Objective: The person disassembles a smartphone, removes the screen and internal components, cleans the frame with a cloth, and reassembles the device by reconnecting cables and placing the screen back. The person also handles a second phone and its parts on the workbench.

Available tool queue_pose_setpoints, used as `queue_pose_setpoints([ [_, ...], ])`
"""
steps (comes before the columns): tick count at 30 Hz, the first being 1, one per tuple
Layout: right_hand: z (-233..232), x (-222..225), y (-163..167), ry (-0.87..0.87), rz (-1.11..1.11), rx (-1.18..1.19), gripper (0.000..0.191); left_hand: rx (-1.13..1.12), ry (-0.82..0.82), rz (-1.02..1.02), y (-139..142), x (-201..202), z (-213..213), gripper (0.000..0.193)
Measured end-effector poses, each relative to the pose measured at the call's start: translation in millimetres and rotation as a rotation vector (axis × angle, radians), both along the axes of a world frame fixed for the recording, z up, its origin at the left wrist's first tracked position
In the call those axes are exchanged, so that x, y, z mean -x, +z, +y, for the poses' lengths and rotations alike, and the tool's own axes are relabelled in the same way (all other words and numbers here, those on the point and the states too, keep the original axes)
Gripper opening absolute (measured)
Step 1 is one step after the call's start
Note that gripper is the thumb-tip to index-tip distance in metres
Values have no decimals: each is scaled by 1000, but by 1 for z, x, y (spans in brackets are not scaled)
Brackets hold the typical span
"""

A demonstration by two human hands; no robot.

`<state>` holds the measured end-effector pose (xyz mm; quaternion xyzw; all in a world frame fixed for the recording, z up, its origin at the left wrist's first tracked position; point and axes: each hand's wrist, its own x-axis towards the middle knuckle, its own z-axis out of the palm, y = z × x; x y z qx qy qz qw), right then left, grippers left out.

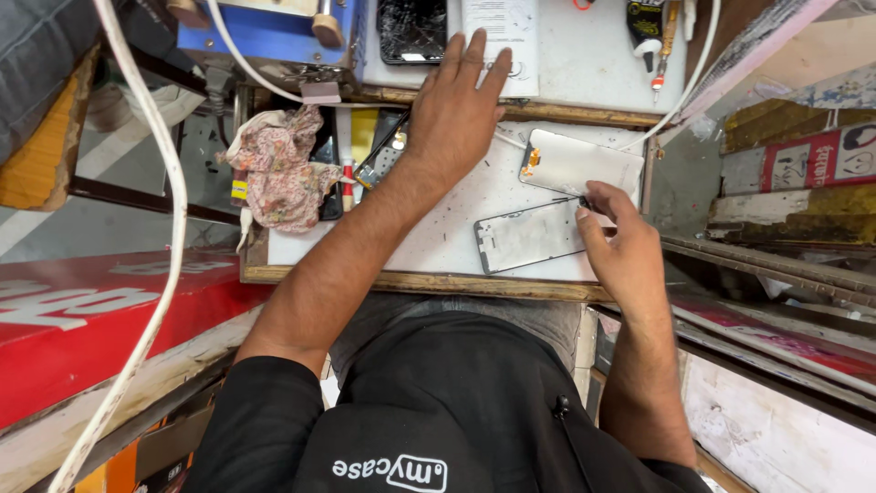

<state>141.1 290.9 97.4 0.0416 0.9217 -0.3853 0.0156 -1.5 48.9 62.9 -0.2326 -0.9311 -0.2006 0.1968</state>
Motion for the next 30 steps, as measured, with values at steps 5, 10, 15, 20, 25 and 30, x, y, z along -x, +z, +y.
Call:
queue_pose_setpoints([
  [5, 5, -2, 2, -44, 60, 80, 32, 96, 7, 33, -18, 5, 1, 51],
  [10, 4, 1, -2, -69, 74, 237, 23, 25, -43, 81, -24, 0, -7, 39],
  [15, -2, 12, -15, -44, 134, 424, 18, -130, 5, 237, -19, -7, -14, 18],
  [20, -16, 32, -24, -79, -43, 839, 23, -679, 67, 67, -7, -25, -24, 11],
  [25, -62, 55, -22, -106, -237, 1425, 58, -1081, 73, -183, -4, -82, -31, 14],
  [30, -92, 58, -1, -39, -139, 1735, 89, -1228, -40, -419, -16, -133, -31, 9],
])
